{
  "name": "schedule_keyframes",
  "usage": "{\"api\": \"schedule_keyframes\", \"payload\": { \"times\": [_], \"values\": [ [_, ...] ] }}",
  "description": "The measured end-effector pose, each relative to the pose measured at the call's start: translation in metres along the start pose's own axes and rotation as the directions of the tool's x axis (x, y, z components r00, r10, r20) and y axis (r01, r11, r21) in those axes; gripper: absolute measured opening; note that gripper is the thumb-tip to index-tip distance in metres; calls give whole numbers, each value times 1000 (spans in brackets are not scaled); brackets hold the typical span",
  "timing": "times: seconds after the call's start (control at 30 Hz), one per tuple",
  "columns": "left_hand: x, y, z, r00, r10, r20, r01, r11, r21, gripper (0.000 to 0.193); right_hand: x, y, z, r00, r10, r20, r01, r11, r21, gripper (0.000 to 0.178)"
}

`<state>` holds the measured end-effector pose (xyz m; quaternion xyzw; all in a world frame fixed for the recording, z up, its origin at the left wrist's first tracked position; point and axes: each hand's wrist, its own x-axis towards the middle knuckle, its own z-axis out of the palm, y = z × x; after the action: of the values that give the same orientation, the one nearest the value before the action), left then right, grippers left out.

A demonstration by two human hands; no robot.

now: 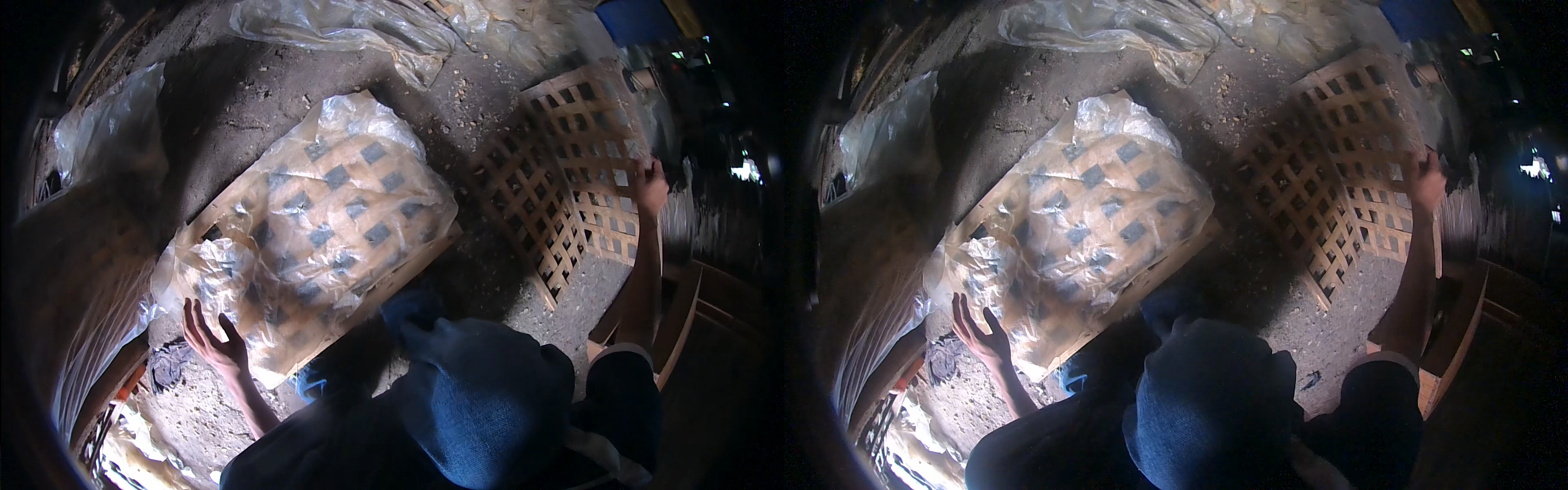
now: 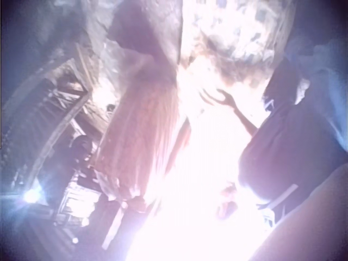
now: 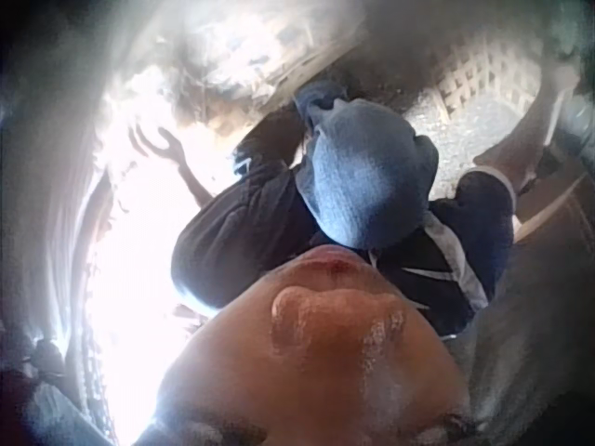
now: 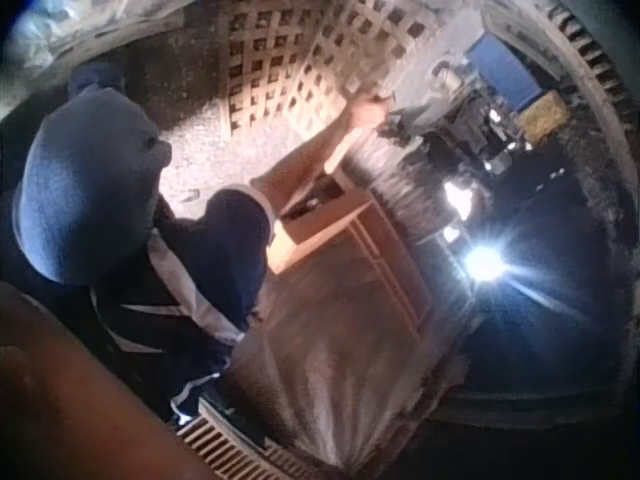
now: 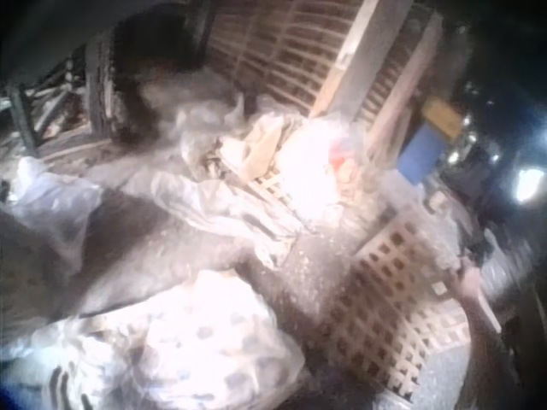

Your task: The person assembles a wooden lattice tray by placing a dark rectangular slab inside, then covering it with a plastic sheet and a second lattice frame. The person presses the components together and adjusts the alignment.

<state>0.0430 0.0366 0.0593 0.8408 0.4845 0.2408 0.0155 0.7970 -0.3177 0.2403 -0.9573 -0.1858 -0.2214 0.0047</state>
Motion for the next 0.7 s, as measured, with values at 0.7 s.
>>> {"api": "schedule_keyframes", "payload": {
  "times": [0.7],
  "values": [
    [23,-13,-34,997,-65,-33,63,995,-74,48,39,-204,-105,843,-485,-233,537,790,296,35]
  ]
}}
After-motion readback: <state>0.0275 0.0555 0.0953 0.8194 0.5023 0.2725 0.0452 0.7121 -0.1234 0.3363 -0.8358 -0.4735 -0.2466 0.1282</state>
